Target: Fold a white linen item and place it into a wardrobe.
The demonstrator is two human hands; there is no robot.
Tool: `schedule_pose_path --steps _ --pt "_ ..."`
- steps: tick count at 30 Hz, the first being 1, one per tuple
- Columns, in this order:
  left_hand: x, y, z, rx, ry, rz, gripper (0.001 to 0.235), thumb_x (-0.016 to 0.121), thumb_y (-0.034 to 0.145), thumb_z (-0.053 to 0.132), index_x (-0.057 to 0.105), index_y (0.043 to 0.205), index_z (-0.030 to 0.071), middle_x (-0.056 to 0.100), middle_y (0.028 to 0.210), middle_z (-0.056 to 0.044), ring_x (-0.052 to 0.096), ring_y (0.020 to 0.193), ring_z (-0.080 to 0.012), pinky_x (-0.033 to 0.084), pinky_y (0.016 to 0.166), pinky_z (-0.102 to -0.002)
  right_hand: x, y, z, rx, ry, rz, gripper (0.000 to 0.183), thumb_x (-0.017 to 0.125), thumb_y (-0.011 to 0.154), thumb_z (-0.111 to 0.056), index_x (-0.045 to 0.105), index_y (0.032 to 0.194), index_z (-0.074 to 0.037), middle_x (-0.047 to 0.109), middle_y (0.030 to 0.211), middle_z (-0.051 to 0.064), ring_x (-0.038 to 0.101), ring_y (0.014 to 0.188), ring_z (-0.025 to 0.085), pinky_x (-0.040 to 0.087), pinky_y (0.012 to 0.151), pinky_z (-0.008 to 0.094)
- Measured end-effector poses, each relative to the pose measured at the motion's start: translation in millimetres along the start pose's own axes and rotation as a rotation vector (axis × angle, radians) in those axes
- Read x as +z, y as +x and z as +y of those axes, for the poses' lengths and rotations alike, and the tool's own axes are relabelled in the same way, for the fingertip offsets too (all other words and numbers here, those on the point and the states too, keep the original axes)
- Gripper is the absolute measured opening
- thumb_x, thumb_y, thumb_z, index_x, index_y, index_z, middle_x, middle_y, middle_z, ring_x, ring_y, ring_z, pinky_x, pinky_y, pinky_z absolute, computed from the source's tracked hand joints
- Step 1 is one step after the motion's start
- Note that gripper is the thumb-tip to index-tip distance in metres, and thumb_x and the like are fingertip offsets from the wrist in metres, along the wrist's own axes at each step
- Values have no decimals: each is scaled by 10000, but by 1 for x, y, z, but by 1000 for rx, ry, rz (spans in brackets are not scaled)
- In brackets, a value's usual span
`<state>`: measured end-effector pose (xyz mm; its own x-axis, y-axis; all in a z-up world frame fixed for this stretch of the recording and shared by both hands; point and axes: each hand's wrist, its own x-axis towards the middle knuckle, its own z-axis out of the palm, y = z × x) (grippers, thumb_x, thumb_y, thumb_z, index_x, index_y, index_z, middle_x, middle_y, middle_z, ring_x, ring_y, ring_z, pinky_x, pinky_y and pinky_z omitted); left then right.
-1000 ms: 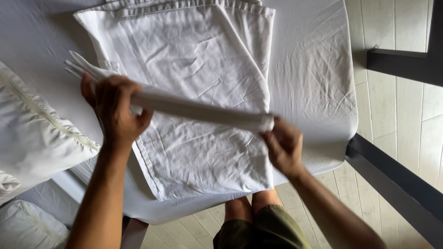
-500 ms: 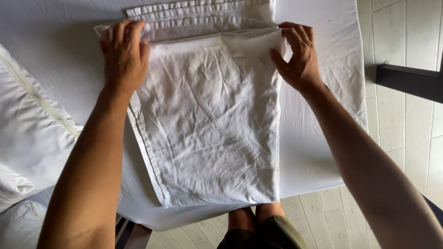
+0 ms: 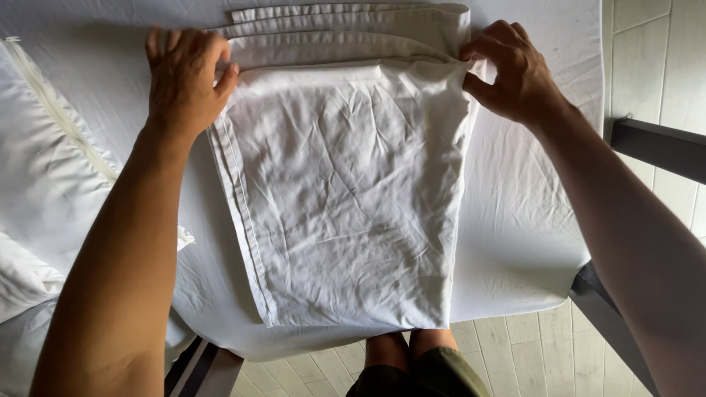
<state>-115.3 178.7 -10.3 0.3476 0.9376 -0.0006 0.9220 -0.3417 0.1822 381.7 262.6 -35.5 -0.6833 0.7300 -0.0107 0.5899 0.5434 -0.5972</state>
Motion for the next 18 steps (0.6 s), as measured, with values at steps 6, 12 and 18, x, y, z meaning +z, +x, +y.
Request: schedule_pose_path --steps 6,12,18 --pt "3 -11 -21 38 188 -1 98 794 1056 154 726 1026 90 642 947 -36 532 927 -216 349 943 -366 -9 1 29 -51 -125 -127 258 828 986 -167 726 1183 -35 731 1167 129 609 1089 294 531 912 425" --pt "2 -16 -36 42 142 46 202 859 1101 256 750 1043 97 605 1135 -45 502 1042 -256 334 934 -415 2 3 25 7 -74 44 59 740 1128 -20 725 1072 -31 745 1091 103 646 1041 264 537 848 421" --pt "23 -17 -48 39 99 -42 296 893 1017 452 839 1100 173 658 1160 -36 440 1064 -280 248 949 -460 4 -7 36 -53 14 -19 649 315 1228 -491 697 1047 2 629 1096 168 496 1104 338 373 1028 472"
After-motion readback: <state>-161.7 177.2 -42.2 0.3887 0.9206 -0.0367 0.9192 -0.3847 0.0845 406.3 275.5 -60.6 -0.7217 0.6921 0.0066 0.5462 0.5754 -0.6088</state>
